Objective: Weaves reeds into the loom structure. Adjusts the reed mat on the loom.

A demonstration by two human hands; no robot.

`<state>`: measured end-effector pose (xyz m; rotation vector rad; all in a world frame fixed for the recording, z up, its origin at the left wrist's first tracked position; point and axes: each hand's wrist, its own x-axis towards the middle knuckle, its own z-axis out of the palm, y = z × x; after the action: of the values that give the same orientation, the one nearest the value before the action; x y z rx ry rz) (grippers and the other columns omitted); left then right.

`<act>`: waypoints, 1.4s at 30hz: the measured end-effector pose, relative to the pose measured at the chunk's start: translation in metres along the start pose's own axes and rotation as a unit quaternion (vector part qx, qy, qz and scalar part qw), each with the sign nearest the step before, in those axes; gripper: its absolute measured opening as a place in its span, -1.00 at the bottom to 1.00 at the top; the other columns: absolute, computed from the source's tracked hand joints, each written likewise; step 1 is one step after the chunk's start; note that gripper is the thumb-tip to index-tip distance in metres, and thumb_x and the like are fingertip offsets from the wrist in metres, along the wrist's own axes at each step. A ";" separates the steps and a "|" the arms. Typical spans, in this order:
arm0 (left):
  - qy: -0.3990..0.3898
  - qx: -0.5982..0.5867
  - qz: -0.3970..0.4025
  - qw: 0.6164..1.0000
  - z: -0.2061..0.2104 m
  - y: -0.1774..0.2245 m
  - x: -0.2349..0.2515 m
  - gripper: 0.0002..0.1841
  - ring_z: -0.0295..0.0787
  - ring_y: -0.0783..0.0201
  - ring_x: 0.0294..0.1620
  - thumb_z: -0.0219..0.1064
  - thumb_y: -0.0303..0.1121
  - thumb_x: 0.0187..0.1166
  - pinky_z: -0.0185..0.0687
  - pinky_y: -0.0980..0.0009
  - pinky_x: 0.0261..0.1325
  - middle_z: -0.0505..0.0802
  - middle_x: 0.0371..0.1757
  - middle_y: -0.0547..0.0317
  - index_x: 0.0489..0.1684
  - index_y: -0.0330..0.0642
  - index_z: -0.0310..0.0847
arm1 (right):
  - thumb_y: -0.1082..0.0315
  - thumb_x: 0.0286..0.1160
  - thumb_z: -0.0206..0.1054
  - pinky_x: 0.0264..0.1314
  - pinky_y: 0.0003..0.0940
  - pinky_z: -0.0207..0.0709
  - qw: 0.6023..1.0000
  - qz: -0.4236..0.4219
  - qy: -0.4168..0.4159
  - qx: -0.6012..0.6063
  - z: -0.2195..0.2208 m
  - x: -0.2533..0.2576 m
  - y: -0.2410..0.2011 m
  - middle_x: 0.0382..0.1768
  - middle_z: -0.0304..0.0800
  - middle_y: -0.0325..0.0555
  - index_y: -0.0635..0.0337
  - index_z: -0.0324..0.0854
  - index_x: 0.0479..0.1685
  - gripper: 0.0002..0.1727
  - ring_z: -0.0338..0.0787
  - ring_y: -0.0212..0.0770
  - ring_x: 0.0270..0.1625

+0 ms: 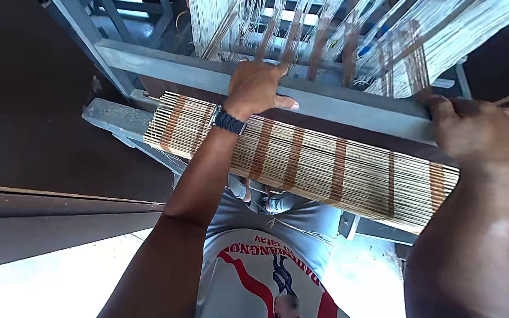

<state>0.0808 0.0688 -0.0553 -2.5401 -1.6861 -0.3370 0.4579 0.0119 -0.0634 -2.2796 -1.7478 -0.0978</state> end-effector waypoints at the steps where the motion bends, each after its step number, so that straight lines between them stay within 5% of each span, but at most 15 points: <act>1: 0.004 0.000 0.002 1.000 0.002 -0.003 0.005 -0.15 0.83 -0.04 -0.01 0.28 0.63 0.21 0.61 -0.18 0.04 0.89 -0.11 0.09 0.19 0.10 0.71 | -0.50 0.64 -0.32 -0.01 0.77 0.32 1.000 0.000 0.002 0.001 0.003 0.006 0.000 -0.03 0.77 0.57 0.24 0.75 -0.04 -0.01 0.69 0.71 0.14; 4: 0.013 -0.005 0.006 1.000 0.013 -0.010 0.028 -0.17 0.84 -0.04 0.04 0.30 0.61 0.19 0.63 -0.18 0.08 0.89 -0.07 0.08 0.11 0.07 0.72 | -0.45 0.68 -0.35 0.10 0.81 0.23 1.000 -0.009 -0.004 0.008 0.007 0.025 -0.009 0.04 0.71 0.67 0.36 0.72 -0.04 0.01 0.61 0.77 0.24; 8: -0.002 -0.004 -0.009 1.000 0.012 -0.011 0.047 -0.15 0.81 -0.05 0.15 0.32 0.59 0.23 0.58 -0.19 0.20 0.89 0.05 0.04 0.23 0.04 0.70 | -0.43 0.67 -0.41 0.21 0.84 0.15 1.000 -0.003 -0.022 -0.004 0.003 0.043 -0.022 0.13 0.66 0.77 0.45 0.69 -0.07 0.05 0.52 0.84 0.36; 16: -0.027 -0.026 -0.018 0.999 -0.003 0.011 -0.021 -0.08 0.78 -0.20 0.26 0.34 0.56 0.25 0.57 -0.34 0.25 0.86 0.18 -0.10 0.45 0.03 0.64 | -0.36 0.77 -0.38 0.18 0.86 0.21 0.999 -0.041 -0.032 0.006 -0.014 -0.034 -0.007 0.13 0.65 0.77 0.48 0.66 0.08 0.00 0.55 0.84 0.32; 18: 0.002 -0.021 -0.016 1.000 -0.007 0.006 -0.013 -0.09 0.80 -0.18 0.22 0.34 0.58 0.21 0.60 -0.33 0.22 0.87 0.17 -0.06 0.41 0.06 0.68 | -0.43 0.70 -0.44 0.05 0.77 0.34 0.999 -0.047 0.002 -0.008 -0.011 -0.023 -0.005 0.02 0.73 0.63 0.33 0.69 0.04 0.01 0.66 0.73 0.19; 23: 0.011 -0.004 0.001 1.000 0.005 -0.002 0.002 -0.17 0.84 -0.07 0.06 0.29 0.61 0.21 0.64 -0.20 0.08 0.89 -0.05 0.05 0.16 0.08 0.72 | -0.42 0.67 -0.32 0.04 0.78 0.31 1.000 -0.011 0.015 -0.002 0.002 -0.007 -0.003 0.04 0.75 0.59 0.23 0.74 0.08 -0.07 0.67 0.72 0.18; 26: 0.017 -0.005 -0.001 1.000 0.008 -0.005 0.012 -0.17 0.84 -0.08 0.08 0.32 0.60 0.20 0.63 -0.21 0.09 0.89 -0.03 0.04 0.14 0.06 0.72 | -0.39 0.70 -0.33 0.10 0.74 0.30 0.999 -0.016 0.031 0.005 0.007 0.001 -0.006 0.03 0.75 0.57 0.28 0.73 -0.06 -0.07 0.66 0.66 0.23; 30: 0.003 -0.011 -0.011 1.000 -0.003 0.004 -0.007 -0.16 0.79 -0.07 0.21 0.32 0.57 0.24 0.58 -0.20 0.22 0.87 0.09 0.03 0.24 0.04 0.68 | -0.35 0.75 -0.44 0.30 0.76 0.18 0.999 -0.038 0.014 -0.005 -0.008 -0.018 -0.015 0.21 0.66 0.71 0.45 0.66 0.06 0.00 0.52 0.74 0.44; 33: -0.008 -0.023 -0.016 1.000 -0.003 0.009 -0.020 -0.16 0.78 -0.10 0.23 0.35 0.54 0.25 0.56 -0.23 0.26 0.87 0.11 0.00 0.29 0.04 0.67 | -0.34 0.78 -0.43 0.38 0.77 0.14 0.999 -0.048 -0.005 -0.005 -0.011 -0.031 -0.010 0.30 0.61 0.71 0.43 0.64 0.24 -0.01 0.45 0.73 0.52; 36: 0.022 -0.020 -0.009 1.000 -0.003 0.006 -0.012 -0.14 0.80 -0.10 0.17 0.34 0.58 0.22 0.60 -0.22 0.20 0.88 0.08 0.02 0.26 0.05 0.69 | -0.37 0.74 -0.42 0.24 0.74 0.27 0.998 -0.059 0.032 -0.005 -0.008 -0.023 -0.004 0.17 0.70 0.62 0.30 0.68 0.16 -0.04 0.57 0.70 0.38; 42: 0.025 -0.006 -0.005 1.000 0.004 0.006 -0.010 -0.15 0.81 -0.05 0.16 0.30 0.59 0.23 0.59 -0.20 0.16 0.88 0.07 0.06 0.23 0.06 0.69 | -0.34 0.76 -0.44 0.36 0.71 0.18 0.999 -0.034 0.024 -0.011 -0.007 -0.022 -0.011 0.25 0.68 0.63 0.27 0.70 0.25 -0.05 0.52 0.70 0.46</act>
<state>0.0831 0.0586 -0.0609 -2.5097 -1.6852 -0.4094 0.4422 -0.0075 -0.0594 -2.2138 -1.8085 -0.1839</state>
